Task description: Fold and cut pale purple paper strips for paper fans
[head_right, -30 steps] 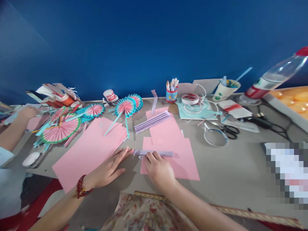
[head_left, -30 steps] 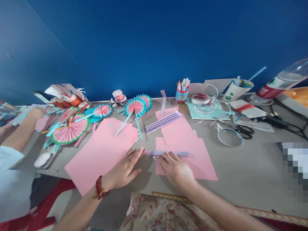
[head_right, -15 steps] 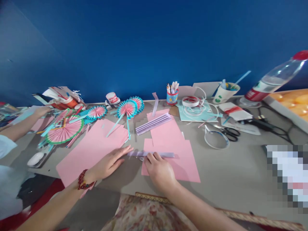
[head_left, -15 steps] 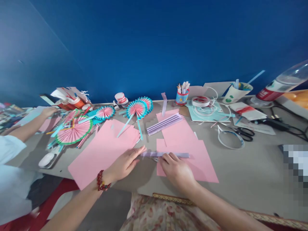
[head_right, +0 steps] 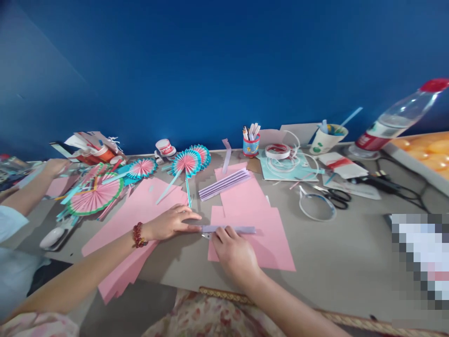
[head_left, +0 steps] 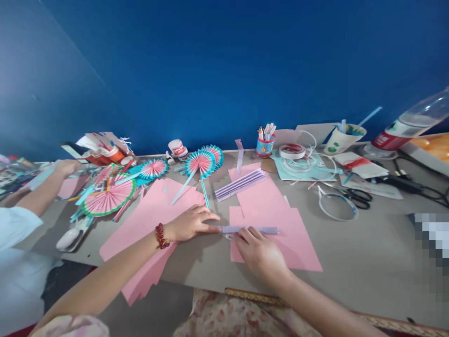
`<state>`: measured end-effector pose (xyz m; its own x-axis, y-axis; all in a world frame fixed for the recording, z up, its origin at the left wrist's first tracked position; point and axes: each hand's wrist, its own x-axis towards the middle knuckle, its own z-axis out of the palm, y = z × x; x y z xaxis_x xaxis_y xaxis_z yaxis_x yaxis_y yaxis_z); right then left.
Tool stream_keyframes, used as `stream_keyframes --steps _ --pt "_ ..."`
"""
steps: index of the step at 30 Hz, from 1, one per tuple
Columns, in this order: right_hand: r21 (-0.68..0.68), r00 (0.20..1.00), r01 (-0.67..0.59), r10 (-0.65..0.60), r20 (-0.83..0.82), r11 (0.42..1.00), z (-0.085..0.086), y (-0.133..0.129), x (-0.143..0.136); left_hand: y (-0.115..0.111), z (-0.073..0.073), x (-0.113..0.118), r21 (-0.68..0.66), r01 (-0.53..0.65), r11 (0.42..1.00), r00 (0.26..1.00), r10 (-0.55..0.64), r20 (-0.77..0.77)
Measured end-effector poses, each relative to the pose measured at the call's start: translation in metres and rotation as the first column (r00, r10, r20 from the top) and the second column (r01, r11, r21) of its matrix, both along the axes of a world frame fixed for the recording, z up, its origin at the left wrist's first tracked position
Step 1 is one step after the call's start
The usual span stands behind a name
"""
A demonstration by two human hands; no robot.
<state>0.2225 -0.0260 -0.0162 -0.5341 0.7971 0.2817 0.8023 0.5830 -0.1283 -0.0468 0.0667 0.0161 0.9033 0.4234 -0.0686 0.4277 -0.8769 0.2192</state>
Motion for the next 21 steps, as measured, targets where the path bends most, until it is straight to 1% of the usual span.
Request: stream_keyframes --steps 4,11,17,21 --pt "-0.018 1.0 -0.005 0.005 -0.017 1.0 0.001 0.0 0.001 0.0 -0.005 -0.004 -0.026 0.003 1.0 0.998 -0.001 0.056" --pt "-0.022 1.0 0.002 -0.002 -0.02 1.0 0.002 0.0 -0.001 0.002 -0.009 -0.005 -0.034 0.0 0.999 1.0 0.001 0.028" --pt "0.005 1.0 0.008 -0.008 -0.007 1.0 -0.003 -0.003 0.0 0.004 -0.013 -0.006 -0.055 0.027 0.998 0.993 -0.02 0.119" --pt "0.028 1.0 0.018 -0.019 0.022 0.999 -0.005 -0.003 0.001 0.004 -0.015 -0.006 -0.091 0.016 0.996 0.991 -0.004 0.137"
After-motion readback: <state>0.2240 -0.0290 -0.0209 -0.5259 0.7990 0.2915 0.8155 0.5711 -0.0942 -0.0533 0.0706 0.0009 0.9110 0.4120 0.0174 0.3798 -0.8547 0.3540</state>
